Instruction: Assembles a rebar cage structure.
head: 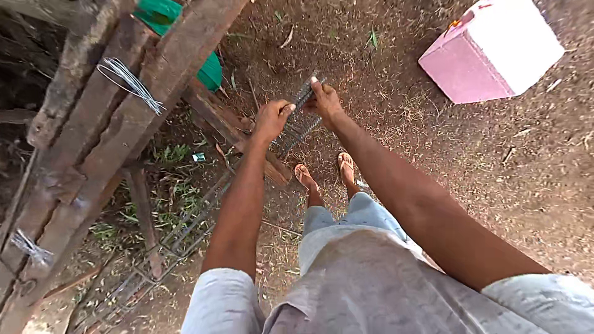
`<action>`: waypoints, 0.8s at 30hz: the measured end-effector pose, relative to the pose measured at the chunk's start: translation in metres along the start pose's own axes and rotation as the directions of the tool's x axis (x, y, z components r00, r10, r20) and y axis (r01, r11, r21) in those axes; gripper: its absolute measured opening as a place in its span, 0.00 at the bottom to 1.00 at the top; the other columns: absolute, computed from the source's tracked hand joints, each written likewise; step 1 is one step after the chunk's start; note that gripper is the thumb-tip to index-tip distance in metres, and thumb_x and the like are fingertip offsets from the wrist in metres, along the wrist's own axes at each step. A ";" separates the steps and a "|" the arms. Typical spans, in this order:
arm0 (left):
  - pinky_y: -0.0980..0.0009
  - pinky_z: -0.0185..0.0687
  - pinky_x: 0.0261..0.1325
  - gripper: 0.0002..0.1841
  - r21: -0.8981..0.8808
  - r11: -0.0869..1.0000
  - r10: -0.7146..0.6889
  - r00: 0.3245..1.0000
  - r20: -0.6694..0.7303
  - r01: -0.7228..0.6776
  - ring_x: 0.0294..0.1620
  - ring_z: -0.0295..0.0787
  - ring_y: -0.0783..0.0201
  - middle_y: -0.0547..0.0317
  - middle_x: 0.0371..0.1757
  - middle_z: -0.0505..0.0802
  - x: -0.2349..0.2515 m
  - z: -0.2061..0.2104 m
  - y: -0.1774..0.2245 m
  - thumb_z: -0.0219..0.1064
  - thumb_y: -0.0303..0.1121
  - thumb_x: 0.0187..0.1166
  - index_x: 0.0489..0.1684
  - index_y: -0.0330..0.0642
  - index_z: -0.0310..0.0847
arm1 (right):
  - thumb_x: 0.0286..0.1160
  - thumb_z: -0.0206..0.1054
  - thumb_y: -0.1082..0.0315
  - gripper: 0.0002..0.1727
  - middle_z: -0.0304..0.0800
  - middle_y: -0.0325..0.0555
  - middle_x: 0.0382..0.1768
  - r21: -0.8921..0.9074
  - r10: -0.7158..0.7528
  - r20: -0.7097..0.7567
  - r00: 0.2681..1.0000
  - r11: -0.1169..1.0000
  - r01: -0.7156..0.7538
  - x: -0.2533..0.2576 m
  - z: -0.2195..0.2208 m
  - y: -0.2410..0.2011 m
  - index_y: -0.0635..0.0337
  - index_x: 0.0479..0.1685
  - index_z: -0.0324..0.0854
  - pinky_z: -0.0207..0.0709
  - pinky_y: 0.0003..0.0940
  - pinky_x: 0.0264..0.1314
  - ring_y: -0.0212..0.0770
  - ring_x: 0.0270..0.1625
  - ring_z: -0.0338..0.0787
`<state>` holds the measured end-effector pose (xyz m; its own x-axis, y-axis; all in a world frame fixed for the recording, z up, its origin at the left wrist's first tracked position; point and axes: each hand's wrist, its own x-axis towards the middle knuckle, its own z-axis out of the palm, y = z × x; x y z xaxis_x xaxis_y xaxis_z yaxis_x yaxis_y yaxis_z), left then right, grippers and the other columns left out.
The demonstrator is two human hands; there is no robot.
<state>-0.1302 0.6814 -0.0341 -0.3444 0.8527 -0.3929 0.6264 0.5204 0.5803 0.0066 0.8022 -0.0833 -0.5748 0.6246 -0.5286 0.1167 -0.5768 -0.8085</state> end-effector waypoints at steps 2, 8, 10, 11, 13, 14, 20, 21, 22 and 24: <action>0.45 0.79 0.67 0.19 -0.066 0.998 0.001 1.000 -0.017 -0.002 0.55 0.91 0.51 0.45 0.49 0.94 0.002 0.000 -0.007 0.60 0.45 0.90 0.55 0.39 0.90 | 0.97 0.43 0.49 0.29 0.91 0.56 0.43 0.001 -0.015 -0.001 1.000 1.000 0.015 0.000 0.002 0.005 0.69 0.68 0.71 0.91 0.40 0.45 0.44 0.38 0.95; 0.58 0.82 0.60 0.16 -0.163 0.986 0.015 0.995 -0.095 -0.031 0.47 0.90 0.62 0.51 0.44 0.94 -0.005 0.012 -0.001 0.61 0.40 0.89 0.49 0.37 0.90 | 0.96 0.46 0.50 0.26 0.91 0.53 0.38 -0.014 -0.024 -0.120 0.992 1.000 0.022 -0.015 0.004 0.003 0.68 0.61 0.75 0.91 0.39 0.42 0.43 0.34 0.94; 0.60 0.82 0.64 0.15 -0.185 0.981 0.043 0.995 -0.095 -0.060 0.51 0.91 0.63 0.51 0.47 0.94 -0.010 0.020 -0.001 0.62 0.39 0.88 0.51 0.36 0.90 | 0.96 0.47 0.52 0.24 0.91 0.50 0.35 0.004 -0.028 -0.123 0.992 1.000 0.029 -0.025 -0.004 0.008 0.67 0.58 0.75 0.91 0.38 0.42 0.42 0.33 0.94; 0.61 0.82 0.64 0.15 -0.200 0.977 0.054 0.994 -0.090 -0.072 0.51 0.90 0.62 0.50 0.48 0.94 -0.011 0.024 -0.003 0.61 0.38 0.88 0.52 0.36 0.90 | 0.97 0.46 0.53 0.23 0.90 0.49 0.35 0.013 -0.051 -0.117 0.992 0.999 0.053 -0.027 -0.009 0.013 0.67 0.56 0.75 0.92 0.38 0.43 0.41 0.33 0.94; 0.63 0.85 0.57 0.16 -0.222 0.972 0.063 0.994 -0.091 -0.082 0.44 0.90 0.64 0.51 0.44 0.94 -0.009 0.030 -0.008 0.61 0.39 0.88 0.51 0.36 0.90 | 0.97 0.44 0.57 0.23 0.89 0.48 0.34 0.023 -0.116 -0.101 0.988 0.993 0.119 -0.029 -0.016 0.025 0.69 0.55 0.76 0.92 0.40 0.45 0.40 0.34 0.94; 0.63 0.85 0.56 0.16 -0.229 0.970 0.065 0.993 -0.099 -0.087 0.43 0.90 0.64 0.52 0.43 0.94 -0.007 0.030 -0.010 0.61 0.39 0.88 0.51 0.36 0.90 | 0.97 0.43 0.57 0.23 0.89 0.47 0.34 0.024 -0.132 -0.095 0.987 0.991 0.135 -0.029 -0.018 0.027 0.68 0.54 0.76 0.92 0.40 0.46 0.40 0.35 0.94; 0.70 0.83 0.50 0.16 -0.249 0.965 0.058 0.992 -0.115 -0.086 0.38 0.87 0.71 0.59 0.40 0.93 0.001 0.010 -0.013 0.60 0.40 0.89 0.51 0.37 0.89 | 0.97 0.43 0.59 0.22 0.92 0.48 0.40 -0.006 -0.109 -0.059 0.992 0.994 0.109 -0.052 -0.044 0.032 0.67 0.56 0.78 0.92 0.42 0.51 0.41 0.40 0.95; 0.71 0.83 0.49 0.16 -0.258 0.963 0.058 0.993 -0.099 -0.082 0.37 0.86 0.73 0.60 0.39 0.93 0.003 0.010 -0.018 0.60 0.40 0.89 0.51 0.37 0.89 | 0.97 0.43 0.60 0.21 0.92 0.48 0.39 -0.013 -0.122 -0.058 0.991 0.993 0.121 -0.050 -0.043 0.036 0.67 0.55 0.78 0.92 0.42 0.51 0.42 0.40 0.95; 0.72 0.83 0.48 0.16 -0.273 0.958 0.064 0.994 -0.084 -0.085 0.37 0.86 0.74 0.61 0.39 0.93 0.006 0.011 -0.023 0.60 0.40 0.89 0.51 0.37 0.88 | 0.97 0.43 0.60 0.20 0.92 0.46 0.37 -0.027 -0.131 -0.060 0.990 0.991 0.130 -0.046 -0.041 0.038 0.66 0.53 0.77 0.93 0.41 0.49 0.41 0.38 0.95; 0.75 0.82 0.47 0.15 -0.318 0.942 0.097 0.993 -0.065 -0.113 0.36 0.86 0.76 0.63 0.38 0.93 0.018 0.009 -0.031 0.61 0.40 0.88 0.50 0.37 0.88 | 0.97 0.42 0.59 0.20 0.91 0.45 0.33 -0.049 -0.140 -0.057 0.988 0.989 0.138 -0.039 -0.040 0.036 0.65 0.51 0.75 0.92 0.40 0.46 0.40 0.35 0.95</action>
<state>-0.1493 0.6804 -0.0654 -0.3268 0.9003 -0.2876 0.4065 0.4086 0.8172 0.0652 0.7786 -0.1020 -0.5386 0.7282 -0.4237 0.0760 -0.4589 -0.8852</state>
